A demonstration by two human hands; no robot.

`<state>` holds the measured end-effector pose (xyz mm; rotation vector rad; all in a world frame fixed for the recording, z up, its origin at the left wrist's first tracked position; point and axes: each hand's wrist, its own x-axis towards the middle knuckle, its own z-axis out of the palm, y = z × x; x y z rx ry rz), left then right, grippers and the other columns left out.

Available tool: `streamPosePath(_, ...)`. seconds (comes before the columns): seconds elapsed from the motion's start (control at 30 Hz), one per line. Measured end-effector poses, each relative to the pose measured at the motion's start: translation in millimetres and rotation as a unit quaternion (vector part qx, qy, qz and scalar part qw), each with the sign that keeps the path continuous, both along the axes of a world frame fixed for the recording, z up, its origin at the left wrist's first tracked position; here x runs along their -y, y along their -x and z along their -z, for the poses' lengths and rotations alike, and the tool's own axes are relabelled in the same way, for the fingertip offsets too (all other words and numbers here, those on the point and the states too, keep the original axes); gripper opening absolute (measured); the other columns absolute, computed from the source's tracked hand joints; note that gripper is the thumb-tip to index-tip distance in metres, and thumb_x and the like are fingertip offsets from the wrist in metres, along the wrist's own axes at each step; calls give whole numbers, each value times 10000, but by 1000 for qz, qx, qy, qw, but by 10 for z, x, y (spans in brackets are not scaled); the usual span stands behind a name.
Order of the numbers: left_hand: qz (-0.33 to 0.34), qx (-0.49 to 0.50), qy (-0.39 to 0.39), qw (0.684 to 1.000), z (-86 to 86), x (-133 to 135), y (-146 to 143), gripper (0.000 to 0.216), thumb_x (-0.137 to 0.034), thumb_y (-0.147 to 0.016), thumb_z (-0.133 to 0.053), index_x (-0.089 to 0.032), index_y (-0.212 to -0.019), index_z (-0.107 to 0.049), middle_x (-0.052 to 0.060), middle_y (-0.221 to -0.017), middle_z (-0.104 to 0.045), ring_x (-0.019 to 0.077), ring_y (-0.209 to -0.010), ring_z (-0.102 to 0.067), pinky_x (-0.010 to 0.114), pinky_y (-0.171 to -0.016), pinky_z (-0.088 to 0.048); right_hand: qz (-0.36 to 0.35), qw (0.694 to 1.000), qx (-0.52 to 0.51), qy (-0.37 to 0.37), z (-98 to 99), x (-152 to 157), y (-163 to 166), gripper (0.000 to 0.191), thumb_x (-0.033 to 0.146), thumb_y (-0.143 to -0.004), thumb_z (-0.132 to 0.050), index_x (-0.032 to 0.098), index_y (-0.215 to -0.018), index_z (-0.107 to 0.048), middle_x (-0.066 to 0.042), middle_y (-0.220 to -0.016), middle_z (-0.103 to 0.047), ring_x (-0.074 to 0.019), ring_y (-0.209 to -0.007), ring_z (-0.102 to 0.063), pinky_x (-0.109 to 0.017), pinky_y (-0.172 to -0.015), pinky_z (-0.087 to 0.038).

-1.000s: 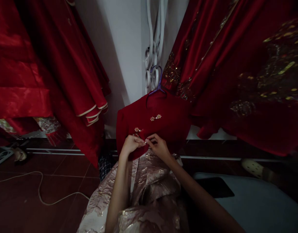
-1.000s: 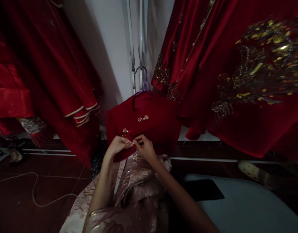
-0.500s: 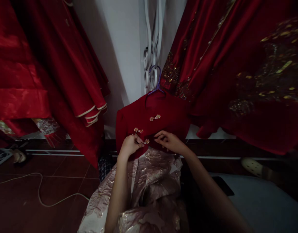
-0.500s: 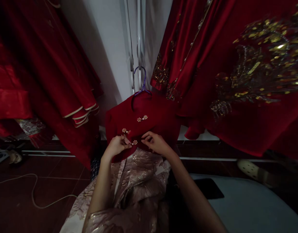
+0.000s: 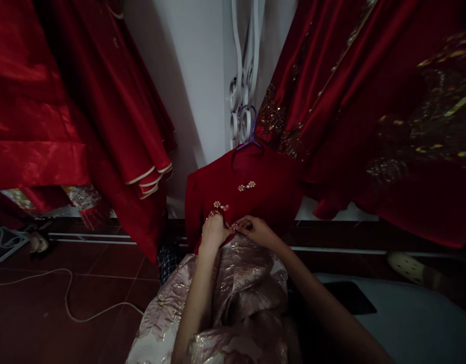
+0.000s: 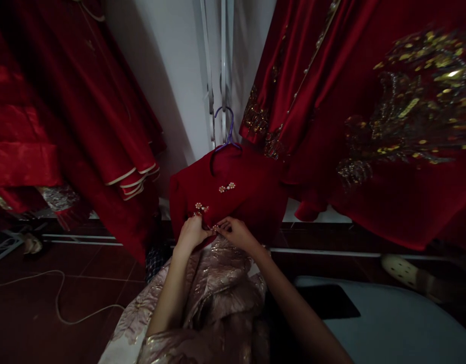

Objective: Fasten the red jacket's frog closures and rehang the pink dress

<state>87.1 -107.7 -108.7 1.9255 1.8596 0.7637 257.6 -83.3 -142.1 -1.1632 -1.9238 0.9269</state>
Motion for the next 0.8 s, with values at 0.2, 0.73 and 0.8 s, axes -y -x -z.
streamPosePath(0.2, 141, 9, -17, 990, 6, -37, 165, 231, -279, -582, -746, -161, -725, -608, 46, -706, -646, 172, -677, -595, 247, -622, -398, -10, 1000, -12, 5, -40, 30, 36, 225, 334, -725, -630, 154, -858, -644, -63, -838, -690, -150, -759, -635, -288, -718, -505)
streamPosePath(0.73, 180, 166, 8, 970, 85, -88, 282, 329, -400, -563, -753, -149, -668, -568, 3, -680, -622, 109, -625, -551, 212, -596, -415, -17, 999, -42, 24, -50, 29, 25, 258, 353, -726, -630, 151, -885, -640, -58, -858, -678, -151, -769, -627, -283, -685, -515)
streamPosePath(0.8, 177, 167, 6, 970, 88, -90, 275, 341, -418, -560, -750, -148, -662, -567, 4, -674, -621, 109, -620, -549, 213, -591, -414, -17, 998, -50, 31, -34, 24, 26, 263, 357, -723, -632, 150, -886, -640, -59, -861, -678, -154, -767, -629, -283, -676, -520)
